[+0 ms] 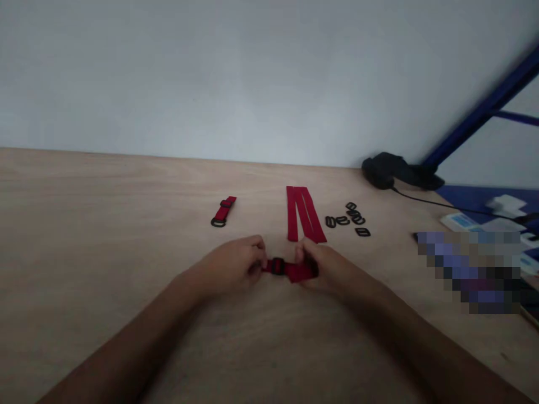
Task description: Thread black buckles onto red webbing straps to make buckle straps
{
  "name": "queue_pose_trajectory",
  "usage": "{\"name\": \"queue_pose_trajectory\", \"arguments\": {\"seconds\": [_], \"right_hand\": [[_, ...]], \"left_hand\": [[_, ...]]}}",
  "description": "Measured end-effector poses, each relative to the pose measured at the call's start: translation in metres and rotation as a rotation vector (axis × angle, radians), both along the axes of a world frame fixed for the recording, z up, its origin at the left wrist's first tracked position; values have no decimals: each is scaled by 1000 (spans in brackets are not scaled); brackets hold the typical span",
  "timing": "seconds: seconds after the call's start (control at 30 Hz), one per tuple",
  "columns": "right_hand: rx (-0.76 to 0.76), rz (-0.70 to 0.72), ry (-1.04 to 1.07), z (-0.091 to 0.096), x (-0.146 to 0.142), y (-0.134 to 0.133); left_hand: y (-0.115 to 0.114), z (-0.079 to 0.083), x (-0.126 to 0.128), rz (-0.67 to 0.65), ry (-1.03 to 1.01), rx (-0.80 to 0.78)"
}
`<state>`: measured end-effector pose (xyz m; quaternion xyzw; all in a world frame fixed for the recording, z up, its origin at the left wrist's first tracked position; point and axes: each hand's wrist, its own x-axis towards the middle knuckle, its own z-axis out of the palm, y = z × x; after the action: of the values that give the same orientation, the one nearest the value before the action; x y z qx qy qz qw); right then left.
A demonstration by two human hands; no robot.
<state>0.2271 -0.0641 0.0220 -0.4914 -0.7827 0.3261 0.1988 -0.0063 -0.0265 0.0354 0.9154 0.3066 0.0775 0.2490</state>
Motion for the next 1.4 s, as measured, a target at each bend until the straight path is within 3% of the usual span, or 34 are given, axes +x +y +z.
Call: {"name": "queue_pose_trajectory", "arguments": {"seconds": [0.1, 0.2, 0.3, 0.53, 0.6, 0.87, 1.03, 1.2, 1.4], "right_hand": [[62, -39, -75, -2, -1, 2], [92, -156, -114, -6, -7, 3], [84, -207, -93, -6, -10, 1], [57, 75, -8, 6, 4, -1], [71, 87, 4, 5, 3, 0], [40, -64, 218, -6, -7, 1], [-44, -164, 262, -2, -10, 0], [11, -266, 318, 2, -13, -2], [-50, -292, 359, 7, -15, -3]], "left_hand": [[-2, 3, 0, 51, -60, 33], [-6, 0, 8, 12, -201, -11], [-7, -8, 17, -6, -173, -72], [-2, -7, 15, 25, -90, -88], [-3, -4, 14, 31, -79, -91], [-4, -7, 13, 30, -107, -70], [-1, -2, 10, 12, -204, -72], [-3, 1, 12, -48, -299, -58], [-8, 2, 14, -11, -235, -96]]}}
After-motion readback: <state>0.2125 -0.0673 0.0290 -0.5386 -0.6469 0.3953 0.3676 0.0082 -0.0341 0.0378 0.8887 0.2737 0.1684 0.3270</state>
